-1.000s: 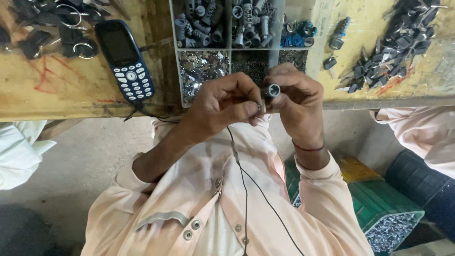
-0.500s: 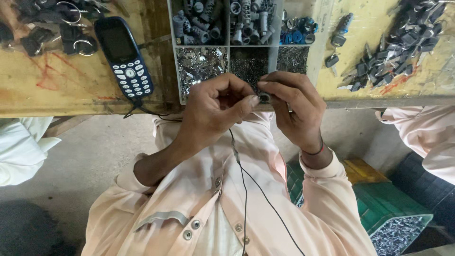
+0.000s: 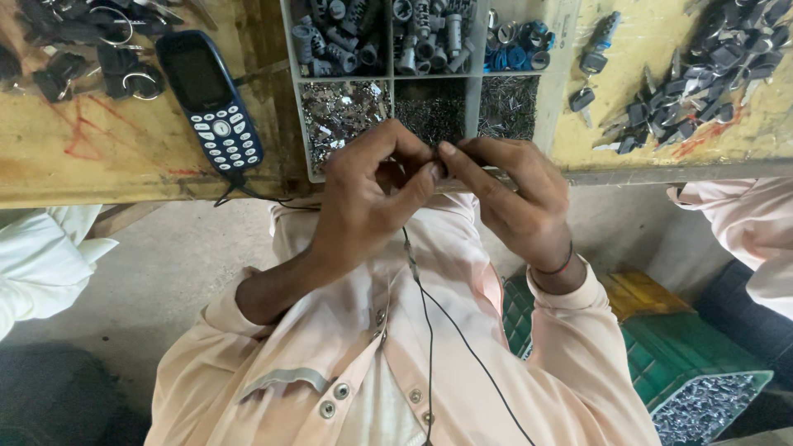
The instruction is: The person sits at a workbench and assembles small plastic components by hand, repeatedly picking parts from a compartment tray and pressing them together, then placing finished assemblies aside. The person continues this assembly cycle throughout the episode.
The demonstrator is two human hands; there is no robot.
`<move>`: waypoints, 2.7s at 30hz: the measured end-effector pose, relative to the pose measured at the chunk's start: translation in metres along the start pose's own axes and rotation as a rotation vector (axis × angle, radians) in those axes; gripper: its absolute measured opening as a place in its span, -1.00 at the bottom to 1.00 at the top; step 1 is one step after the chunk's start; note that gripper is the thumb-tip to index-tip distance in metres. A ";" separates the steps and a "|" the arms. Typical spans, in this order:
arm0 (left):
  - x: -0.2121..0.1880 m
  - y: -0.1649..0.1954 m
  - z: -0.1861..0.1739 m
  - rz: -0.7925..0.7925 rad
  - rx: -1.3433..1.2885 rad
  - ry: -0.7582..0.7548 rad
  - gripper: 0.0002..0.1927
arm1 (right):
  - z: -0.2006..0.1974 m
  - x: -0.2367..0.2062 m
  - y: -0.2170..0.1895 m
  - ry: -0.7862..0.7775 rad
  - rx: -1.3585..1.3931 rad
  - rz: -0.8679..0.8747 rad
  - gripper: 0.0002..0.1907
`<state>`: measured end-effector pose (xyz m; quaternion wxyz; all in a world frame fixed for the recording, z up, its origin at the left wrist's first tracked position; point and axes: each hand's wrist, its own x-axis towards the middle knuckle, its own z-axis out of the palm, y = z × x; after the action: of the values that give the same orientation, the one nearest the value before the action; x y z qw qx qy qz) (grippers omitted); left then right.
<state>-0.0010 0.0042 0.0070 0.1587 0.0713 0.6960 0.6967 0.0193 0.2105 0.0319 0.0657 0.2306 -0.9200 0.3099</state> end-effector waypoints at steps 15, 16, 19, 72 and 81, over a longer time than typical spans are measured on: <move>-0.003 -0.018 -0.003 0.140 -0.118 -0.083 -0.80 | -0.012 0.062 0.085 0.050 -0.197 0.014 -0.86; -0.003 -0.018 -0.001 0.168 -0.090 -0.078 -0.82 | -0.013 0.060 0.088 0.048 -0.080 0.061 -0.86; 0.002 -0.023 -0.002 0.326 0.020 -0.078 -0.82 | -0.022 0.047 0.081 0.003 0.413 0.428 -0.90; 0.003 -0.014 0.006 0.580 0.326 -0.013 -0.59 | 0.028 -0.026 -0.001 0.504 0.716 0.289 -0.57; -0.007 -0.032 0.014 -0.032 -0.324 -0.045 -0.71 | 0.004 -0.015 0.003 0.005 0.295 -0.015 -0.20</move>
<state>0.0141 0.0144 -0.0231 0.1948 0.0492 0.5718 0.7954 0.0314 0.2160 0.0230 0.0356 0.2441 -0.8626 0.4416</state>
